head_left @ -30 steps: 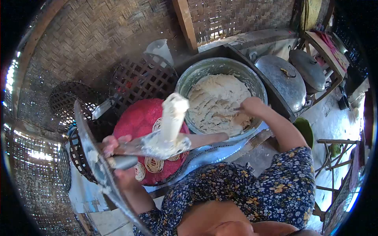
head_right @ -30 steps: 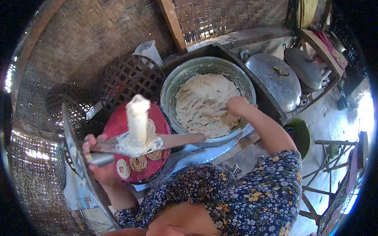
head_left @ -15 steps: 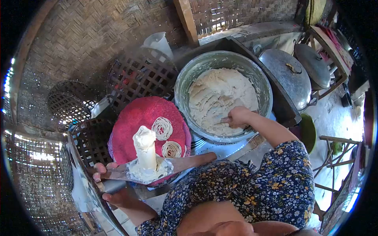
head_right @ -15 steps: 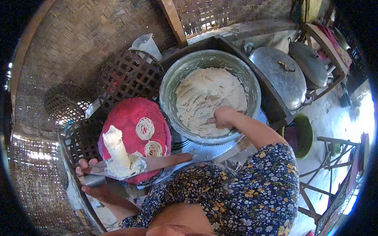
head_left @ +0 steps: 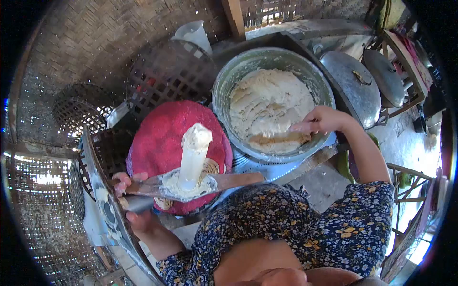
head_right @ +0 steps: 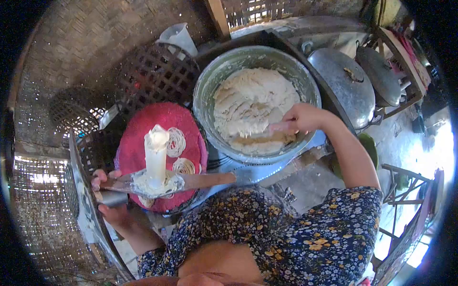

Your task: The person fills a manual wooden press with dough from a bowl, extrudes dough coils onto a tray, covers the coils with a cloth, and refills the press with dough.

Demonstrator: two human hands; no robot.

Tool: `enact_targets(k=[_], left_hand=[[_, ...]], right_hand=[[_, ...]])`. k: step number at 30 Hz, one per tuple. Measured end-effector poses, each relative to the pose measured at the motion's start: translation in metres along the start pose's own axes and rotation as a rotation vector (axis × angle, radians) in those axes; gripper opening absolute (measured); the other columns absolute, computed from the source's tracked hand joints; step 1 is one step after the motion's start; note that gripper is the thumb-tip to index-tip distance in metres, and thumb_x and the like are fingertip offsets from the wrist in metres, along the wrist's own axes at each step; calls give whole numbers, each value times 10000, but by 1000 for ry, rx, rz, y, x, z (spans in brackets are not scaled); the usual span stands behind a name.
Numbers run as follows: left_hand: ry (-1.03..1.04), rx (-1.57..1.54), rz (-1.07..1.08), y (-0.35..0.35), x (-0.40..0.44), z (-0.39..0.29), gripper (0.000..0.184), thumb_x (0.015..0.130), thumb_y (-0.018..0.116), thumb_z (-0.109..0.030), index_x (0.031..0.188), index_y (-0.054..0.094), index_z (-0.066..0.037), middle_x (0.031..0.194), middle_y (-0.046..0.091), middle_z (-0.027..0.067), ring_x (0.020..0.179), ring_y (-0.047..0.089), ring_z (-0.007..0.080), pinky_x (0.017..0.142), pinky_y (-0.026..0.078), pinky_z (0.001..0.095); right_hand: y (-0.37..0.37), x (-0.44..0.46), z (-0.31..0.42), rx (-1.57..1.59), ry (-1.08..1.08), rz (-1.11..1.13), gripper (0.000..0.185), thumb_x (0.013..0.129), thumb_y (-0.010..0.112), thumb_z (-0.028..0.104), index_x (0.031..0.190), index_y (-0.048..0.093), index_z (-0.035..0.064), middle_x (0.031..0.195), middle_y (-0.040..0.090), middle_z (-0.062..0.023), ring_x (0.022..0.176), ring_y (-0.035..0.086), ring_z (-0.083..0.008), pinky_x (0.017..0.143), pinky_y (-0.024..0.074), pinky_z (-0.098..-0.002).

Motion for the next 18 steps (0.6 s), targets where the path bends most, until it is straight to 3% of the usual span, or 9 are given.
enact_targets(k=[3, 4, 7, 10, 12, 15, 16, 18], left_hand=[[-10, 91, 43, 15, 5, -9, 601, 734, 666, -464, 1103, 478, -29, 1022, 419, 165, 849, 540, 328, 713, 536, 442], [-1, 133, 75, 16, 6, -8, 590, 733, 673, -448, 1102, 476, -32, 1021, 418, 158, 876, 519, 320, 711, 533, 453], [-30, 185, 103, 20, 1, -12, 564, 734, 683, -417, 1095, 473, -38, 1013, 418, 131, 929, 459, 294, 703, 528, 478], [-27, 132, 127, 23, 0, -13, 571, 716, 702, -421, 1082, 475, -47, 1014, 409, 124, 893, 511, 307, 702, 530, 439], [8, 78, 147, 26, 1, -12, 572, 711, 709, -424, 1066, 474, -43, 1012, 403, 120, 874, 540, 311, 710, 535, 416], [-13, 84, 168, 28, 2, -15, 588, 706, 703, -430, 1065, 466, -29, 980, 405, 97, 952, 387, 266, 666, 537, 475], [67, 96, 166, 29, 4, -16, 599, 698, 706, -447, 1046, 466, -23, 969, 397, 116, 909, 447, 282, 659, 540, 461], [-35, 103, 158, 29, 1, -16, 611, 689, 711, -457, 1039, 460, -23, 963, 393, 123, 853, 493, 296, 657, 542, 455]], right_hand=[[-1, -1, -2, 4, -167, -61, 435, 775, 612, 442, 893, 665, 27, 596, 566, -54, 524, 493, -134, 490, 390, -269], [2, -1, -2, 31, -174, -56, 398, 776, 612, 401, 873, 659, 17, 606, 579, -69, 546, 505, -122, 506, 403, -281], [18, 1, 3, 68, -227, -71, 444, 781, 568, 481, 810, 675, 50, 624, 597, -113, 587, 566, -210, 575, 437, -332], [41, 2, 11, -233, 1, 21, 443, 794, 548, 480, 809, 681, 58, 716, 630, -147, 658, 597, -283, 624, 452, -382], [50, 13, -5, -363, -13, 48, 425, 792, 554, 467, 814, 680, 62, 769, 637, -156, 719, 607, -309, 666, 461, -405], [54, 23, -8, -464, 80, 37, 361, 774, 571, 406, 819, 679, 65, 827, 642, -163, 792, 619, -313, 707, 476, -413], [54, 26, -6, -481, 131, 23, 333, 765, 579, 379, 820, 678, 66, 842, 643, -165, 812, 622, -308, 717, 481, -411], [72, 48, -10, -584, 121, 11, 301, 731, 593, 339, 838, 677, 70, 850, 644, -167, 830, 623, -307, 726, 488, -404]])
Point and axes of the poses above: each hand's wrist, its own x-axis towards the middle knuckle, its own y-axis out of the palm, z = x × y, the point moved 5 cm from there along x, towards the middle knuckle
